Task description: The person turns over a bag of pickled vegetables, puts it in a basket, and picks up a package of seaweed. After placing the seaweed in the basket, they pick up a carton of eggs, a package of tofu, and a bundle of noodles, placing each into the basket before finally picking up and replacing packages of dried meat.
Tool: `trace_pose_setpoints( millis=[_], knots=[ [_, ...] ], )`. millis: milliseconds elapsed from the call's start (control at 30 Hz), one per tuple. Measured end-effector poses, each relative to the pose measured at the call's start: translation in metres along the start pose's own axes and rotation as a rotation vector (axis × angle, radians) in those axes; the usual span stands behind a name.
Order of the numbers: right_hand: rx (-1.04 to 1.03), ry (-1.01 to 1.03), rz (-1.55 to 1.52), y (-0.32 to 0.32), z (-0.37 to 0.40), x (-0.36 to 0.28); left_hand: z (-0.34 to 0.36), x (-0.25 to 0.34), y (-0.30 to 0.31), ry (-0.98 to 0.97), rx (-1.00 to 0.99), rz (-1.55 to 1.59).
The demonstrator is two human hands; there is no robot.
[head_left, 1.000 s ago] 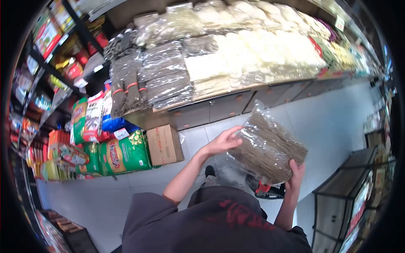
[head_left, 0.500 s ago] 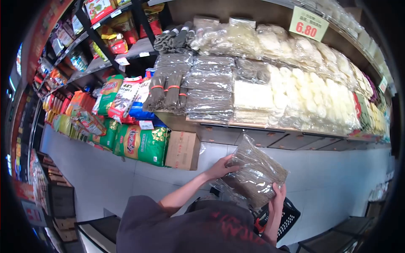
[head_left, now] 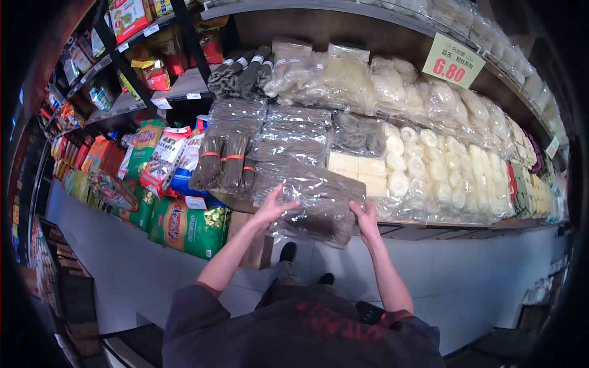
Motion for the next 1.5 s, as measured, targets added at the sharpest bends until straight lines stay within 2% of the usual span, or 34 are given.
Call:
trace_pose_setpoints(
  millis=[100, 167, 233, 300, 367, 400, 433, 467, 500, 533, 600, 633, 667, 700, 733, 767, 833, 900, 967, 1000, 1033, 1067, 1100, 1133, 1167, 1200, 1233, 1300, 1333, 1367, 1433, 1467, 1500],
  knots=[
    [0.05, -0.004, 0.146, -0.058, -0.107, -0.005, -0.082, 0.007, 0.057, 0.043, 0.095, 0.025],
    [0.106, -0.017, 0.12, -0.089, -0.179, -0.001, -0.147, -0.001, 0.091, 0.006, 0.068, 0.089],
    [0.112, 0.048, 0.103, -0.113, -0.239, 0.004, -0.182, 0.022, 0.122, -0.023, -0.01, 0.162],
    [0.112, 0.102, 0.09, -0.125, -0.266, 0.008, -0.233, 0.0, 0.134, -0.006, 0.003, 0.167],
    [0.08, 0.049, 0.175, -0.128, -0.28, 0.017, -0.259, -0.009, 0.14, 0.041, 0.099, -0.144],
    [0.099, 0.106, 0.327, -0.122, -0.28, 0.025, -0.279, -0.035, 0.137, 0.05, 0.073, -0.078],
    [0.04, 0.265, 0.349, -0.117, -0.268, 0.032, -0.286, -0.041, 0.137, 0.049, 0.048, -0.087],
    [-0.017, 0.425, 0.375, -0.115, -0.243, 0.04, -0.286, -0.046, 0.136, 0.018, 0.119, -0.147],
    [-0.045, 0.404, 0.275, -0.122, -0.192, 0.027, -0.282, -0.052, 0.134, -0.016, 0.178, -0.211],
    [-0.055, 0.433, 0.318, -0.114, -0.146, 0.024, -0.278, -0.052, 0.133, -0.029, 0.202, -0.283],
    [0.111, 0.382, 0.324, -0.073, -0.059, 0.048, -0.246, -0.022, 0.136, -0.031, 0.157, -0.506],
    [0.25, 0.282, 0.273, -0.046, -0.014, 0.064, -0.237, -0.018, 0.131, -0.124, 0.266, -0.773],
    [0.381, 0.262, 0.292, -0.017, 0.032, 0.079, -0.215, 0.011, 0.124, -0.18, 0.285, -0.841],
    [0.535, 0.225, 0.304, 0.008, 0.081, 0.092, -0.195, 0.03, 0.11, -0.351, 0.454, -1.109],
    [0.682, 0.243, 0.294, 0.036, 0.126, 0.105, -0.177, 0.048, 0.096, -0.473, 0.545, -1.177],
    [0.824, 0.258, 0.28, 0.055, 0.174, 0.12, -0.162, 0.059, 0.078, -0.68, 0.559, -1.029],
    [1.163, 0.236, 0.269, 0.079, 0.258, 0.13, -0.127, 0.082, 0.022, -0.869, 0.426, -0.796],
    [1.452, 0.36, 0.33, 0.096, 0.32, 0.136, -0.086, 0.096, -0.059, -0.995, 0.142, -0.55],
    [1.682, 0.345, 0.328, 0.11, 0.368, 0.142, -0.031, 0.109, -0.15, -0.993, -0.383, -0.492],
    [1.738, 0.35, 0.284, 0.115, 0.387, 0.146, 0.003, 0.124, -0.194, -1.068, -0.683, -0.499],
    [1.827, 0.278, 0.436, 0.12, 0.405, 0.145, 0.035, 0.136, -0.234, -1.072, -1.059, -0.654],
    [1.898, 0.201, 0.584, 0.128, 0.419, 0.149, 0.066, 0.146, -0.268, -1.234, -1.372, -0.908],
    [1.931, 0.205, 0.53, 0.14, 0.432, 0.158, 0.091, 0.149, -0.302, -1.436, -1.64, -1.089],
    [1.954, 0.109, 0.674, 0.153, 0.442, 0.169, 0.115, 0.139, -0.339, -1.449, -1.761, -1.256],
    [1.96, 0.007, 0.823, 0.168, 0.453, 0.18, 0.141, 0.125, -0.377, -1.462, -1.759, -1.357],
    [1.941, -0.044, 0.778, 0.183, 0.464, 0.195, 0.177, 0.125, -0.412, -1.574, -1.677, -1.391],
    [1.951, -0.05, 0.726, 0.196, 0.472, 0.209, 0.21, 0.118, -0.448, -1.764, -1.556, -1.286],
    [1.815, -0.235, 0.79, 0.228, 0.491, 0.23, 0.273, 0.108, -0.515, -2.11, -1.128, -0.994],
    [1.818, -0.25, 0.675, 0.244, 0.499, 0.234, 0.298, 0.1, -0.545, -2.234, -0.881, -0.858],
    [1.822, -0.259, 0.655, 0.254, 0.504, 0.232, 0.315, 0.083, -0.574, -2.241, -0.899, -0.865],
    [1.675, -0.455, 0.393, 0.272, 0.509, 0.237, 0.333, 0.048, -0.619, -2.022, -1.304, -0.829],
    [1.731, -0.422, 0.516, 0.283, 0.505, 0.26, 0.336, 0.04, -0.63, -2.027, -1.326, -0.841],
    [1.734, -0.431, 0.491, 0.284, 0.511, 0.26, 0.339, 0.034, -0.642, -2.076, -1.507, -1.009]
  ],
)
Point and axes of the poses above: each hand's wrist, its own z-axis away from the middle knuckle, its own y-axis out of the back of the hand, x = y × z, the point moved 2 cm from there along -z, towards the middle knuckle, and after that the axes turned 14 degrees about -z, right-handed, at the moved point
